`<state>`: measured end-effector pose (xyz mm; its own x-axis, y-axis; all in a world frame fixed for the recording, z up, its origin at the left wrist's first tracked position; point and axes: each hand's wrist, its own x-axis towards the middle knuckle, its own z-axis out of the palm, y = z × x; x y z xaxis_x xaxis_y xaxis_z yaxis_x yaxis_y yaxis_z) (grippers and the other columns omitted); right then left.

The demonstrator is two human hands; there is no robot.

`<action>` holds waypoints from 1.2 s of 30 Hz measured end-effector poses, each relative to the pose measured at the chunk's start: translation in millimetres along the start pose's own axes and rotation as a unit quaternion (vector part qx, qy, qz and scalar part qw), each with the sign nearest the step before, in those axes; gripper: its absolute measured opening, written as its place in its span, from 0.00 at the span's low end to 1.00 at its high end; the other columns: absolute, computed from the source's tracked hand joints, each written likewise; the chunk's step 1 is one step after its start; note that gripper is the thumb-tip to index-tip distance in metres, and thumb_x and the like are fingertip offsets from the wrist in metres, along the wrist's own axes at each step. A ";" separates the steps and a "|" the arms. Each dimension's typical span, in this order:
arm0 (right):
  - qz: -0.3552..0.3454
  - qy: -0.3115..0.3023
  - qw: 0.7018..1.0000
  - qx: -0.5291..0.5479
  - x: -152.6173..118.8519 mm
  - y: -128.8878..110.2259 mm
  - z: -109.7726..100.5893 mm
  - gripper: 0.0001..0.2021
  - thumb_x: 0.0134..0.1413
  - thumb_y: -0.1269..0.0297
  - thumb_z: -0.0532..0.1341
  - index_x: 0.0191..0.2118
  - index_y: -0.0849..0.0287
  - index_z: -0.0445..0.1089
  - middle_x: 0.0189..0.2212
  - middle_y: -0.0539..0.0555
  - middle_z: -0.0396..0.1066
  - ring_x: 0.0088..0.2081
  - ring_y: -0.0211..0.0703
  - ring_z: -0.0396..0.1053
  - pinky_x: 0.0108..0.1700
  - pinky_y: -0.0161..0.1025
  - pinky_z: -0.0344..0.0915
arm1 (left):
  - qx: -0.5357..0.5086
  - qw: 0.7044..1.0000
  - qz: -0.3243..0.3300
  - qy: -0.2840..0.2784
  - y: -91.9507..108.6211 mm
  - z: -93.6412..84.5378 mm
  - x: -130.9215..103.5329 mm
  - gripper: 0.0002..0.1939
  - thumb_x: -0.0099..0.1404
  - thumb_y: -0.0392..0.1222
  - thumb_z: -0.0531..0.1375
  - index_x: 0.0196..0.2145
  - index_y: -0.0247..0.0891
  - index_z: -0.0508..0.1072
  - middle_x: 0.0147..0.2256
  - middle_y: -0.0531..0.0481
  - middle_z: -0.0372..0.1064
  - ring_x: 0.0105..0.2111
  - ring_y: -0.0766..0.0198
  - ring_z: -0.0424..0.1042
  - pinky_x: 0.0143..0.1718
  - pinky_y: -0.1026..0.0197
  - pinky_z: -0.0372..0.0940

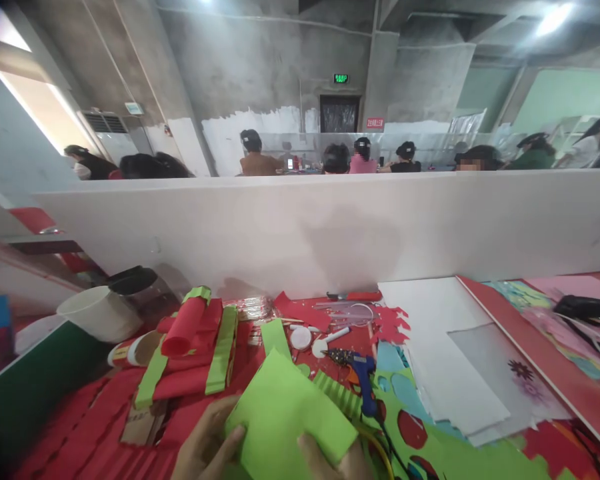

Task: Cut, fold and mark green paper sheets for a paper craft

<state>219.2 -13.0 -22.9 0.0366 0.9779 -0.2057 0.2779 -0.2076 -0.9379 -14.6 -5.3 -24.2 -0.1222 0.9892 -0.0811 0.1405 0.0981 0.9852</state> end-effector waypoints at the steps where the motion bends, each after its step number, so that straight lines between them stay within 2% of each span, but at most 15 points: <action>1: 0.006 -0.004 1.000 0.022 -0.6 -5.1 -4.7 0.33 0.44 0.37 0.64 0.54 0.50 0.72 0.40 0.58 0.78 0.52 0.63 0.69 0.52 0.51 0.69 | 0.009 1.000 0.002 -0.010 0.0 -2.8 2.3 0.27 0.58 0.60 0.61 0.48 0.40 0.72 0.47 0.41 0.73 0.40 0.51 0.74 0.41 0.55 0.70; 3: -0.004 -0.032 0.995 0.099 -0.2 -19.1 -15.0 0.36 0.48 0.37 0.61 0.59 0.53 0.67 0.41 0.59 0.77 0.52 0.61 0.69 0.52 0.52 0.68 | 0.050 0.999 0.005 -0.019 1.3 -8.6 5.4 0.26 0.59 0.59 0.60 0.48 0.39 0.72 0.45 0.41 0.74 0.40 0.51 0.73 0.40 0.56 0.70; 6: -0.037 -0.149 0.970 0.190 0.7 -38.5 -26.9 0.40 0.53 0.39 0.58 0.67 0.52 0.51 0.41 0.58 0.76 0.44 0.56 0.74 0.45 0.50 0.69 | 0.132 0.989 0.053 -0.045 10.6 -16.2 5.1 0.22 0.61 0.54 0.57 0.47 0.38 0.74 0.48 0.41 0.73 0.48 0.50 0.70 0.51 0.55 0.64; 8: -0.052 -0.196 0.969 0.143 0.0 -42.7 -28.7 0.41 0.55 0.42 0.59 0.69 0.52 0.45 0.41 0.57 0.75 0.42 0.53 0.74 0.46 0.49 0.69 | 0.181 0.976 0.075 -0.093 21.8 -19.2 1.7 0.19 0.63 0.51 0.55 0.47 0.39 0.74 0.47 0.42 0.74 0.48 0.52 0.70 0.51 0.57 0.63; 10: -0.067 -0.192 0.978 0.056 -0.6 -38.7 -24.9 0.41 0.56 0.43 0.59 0.69 0.51 0.44 0.46 0.58 0.73 0.46 0.54 0.72 0.49 0.50 0.67 | 0.216 0.962 0.074 -0.147 33.6 -20.2 -3.1 0.18 0.65 0.48 0.54 0.48 0.40 0.74 0.41 0.45 0.75 0.41 0.55 0.72 0.45 0.59 0.64; 13: -0.129 -0.146 0.980 -0.041 0.8 -25.5 -12.6 0.36 0.53 0.43 0.61 0.65 0.50 0.56 0.61 0.58 0.61 0.62 0.57 0.57 0.61 0.53 0.55 | 0.256 0.944 0.066 -0.199 41.4 -19.9 -10.6 0.15 0.65 0.47 0.54 0.44 0.41 0.75 0.39 0.47 0.74 0.37 0.58 0.71 0.39 0.62 0.63; 14: -0.143 -0.144 0.977 -0.063 1.5 -21.6 -8.3 0.32 0.54 0.43 0.61 0.62 0.50 0.61 0.62 0.58 0.61 0.63 0.58 0.56 0.62 0.54 0.53 | 0.264 0.943 0.059 -0.192 40.0 -19.8 -12.8 0.15 0.64 0.47 0.55 0.45 0.41 0.75 0.39 0.47 0.74 0.36 0.58 0.71 0.38 0.62 0.62; 16: -0.170 -0.143 0.971 -0.088 2.6 -16.6 -1.5 0.26 0.56 0.44 0.59 0.55 0.54 0.69 0.59 0.58 0.65 0.61 0.58 0.59 0.61 0.53 0.54 | 0.278 0.950 0.041 -0.139 31.9 -20.3 -16.8 0.18 0.62 0.48 0.57 0.48 0.41 0.72 0.38 0.48 0.73 0.35 0.58 0.70 0.37 0.61 0.62; 19: -0.201 -0.111 0.968 -0.104 2.3 -15.2 3.4 0.24 0.58 0.46 0.57 0.51 0.57 0.72 0.55 0.59 0.69 0.57 0.57 0.64 0.59 0.50 0.58 | 0.283 0.954 0.006 -0.098 16.7 -21.9 -23.7 0.27 0.60 0.51 0.59 0.55 0.37 0.67 0.36 0.48 0.72 0.35 0.58 0.70 0.36 0.60 0.62; 22: -0.220 -0.089 0.965 -0.114 1.8 -15.7 3.9 0.23 0.59 0.48 0.57 0.53 0.57 0.71 0.55 0.59 0.70 0.56 0.56 0.66 0.58 0.49 0.59 | 0.261 0.961 -0.030 -0.087 10.2 -22.1 -32.2 0.28 0.58 0.51 0.60 0.54 0.36 0.67 0.35 0.48 0.72 0.33 0.58 0.71 0.34 0.61 0.61; 26: -0.233 -0.104 0.958 -0.130 2.7 -14.8 3.1 0.24 0.58 0.48 0.58 0.54 0.58 0.71 0.55 0.59 0.70 0.56 0.56 0.66 0.58 0.49 0.59 | 0.236 0.969 -0.013 -0.077 10.8 -20.5 -41.2 0.18 0.59 0.49 0.60 0.44 0.36 0.72 0.34 0.48 0.72 0.34 0.59 0.71 0.34 0.61 0.62; 28: -0.234 -0.118 0.953 -0.152 2.7 -14.8 2.5 0.24 0.58 0.49 0.58 0.55 0.57 0.71 0.56 0.59 0.69 0.57 0.55 0.66 0.58 0.49 0.59 | 0.250 0.966 -0.015 -0.063 8.2 -20.1 -44.1 0.17 0.59 0.48 0.60 0.43 0.36 0.72 0.31 0.49 0.70 0.32 0.59 0.69 0.32 0.62 0.61; 31: -0.227 -0.132 0.946 -0.190 1.8 -15.1 1.8 0.22 0.60 0.50 0.56 0.56 0.55 0.70 0.55 0.58 0.70 0.56 0.54 0.67 0.58 0.49 0.60 | 0.263 0.962 -0.039 -0.059 -0.7 -19.5 -47.8 0.21 0.59 0.49 0.61 0.46 0.35 0.70 0.29 0.51 0.68 0.29 0.61 0.68 0.29 0.63 0.58; 36: -0.215 -0.157 0.937 -0.227 3.1 -11.5 2.2 0.18 0.61 0.55 0.56 0.53 0.53 0.73 0.51 0.56 0.74 0.52 0.52 0.70 0.55 0.47 0.62 | 0.260 0.961 -0.054 -0.076 -12.8 -17.7 -55.7 0.28 0.58 0.48 0.61 0.54 0.35 0.66 0.29 0.52 0.69 0.31 0.60 0.69 0.30 0.63 0.58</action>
<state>214.0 -7.6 -13.3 -0.4379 0.8987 0.0253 0.5841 0.3058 -0.7519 -27.0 -63.5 -29.7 -0.0238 0.9709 -0.2382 0.6124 0.2025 0.7641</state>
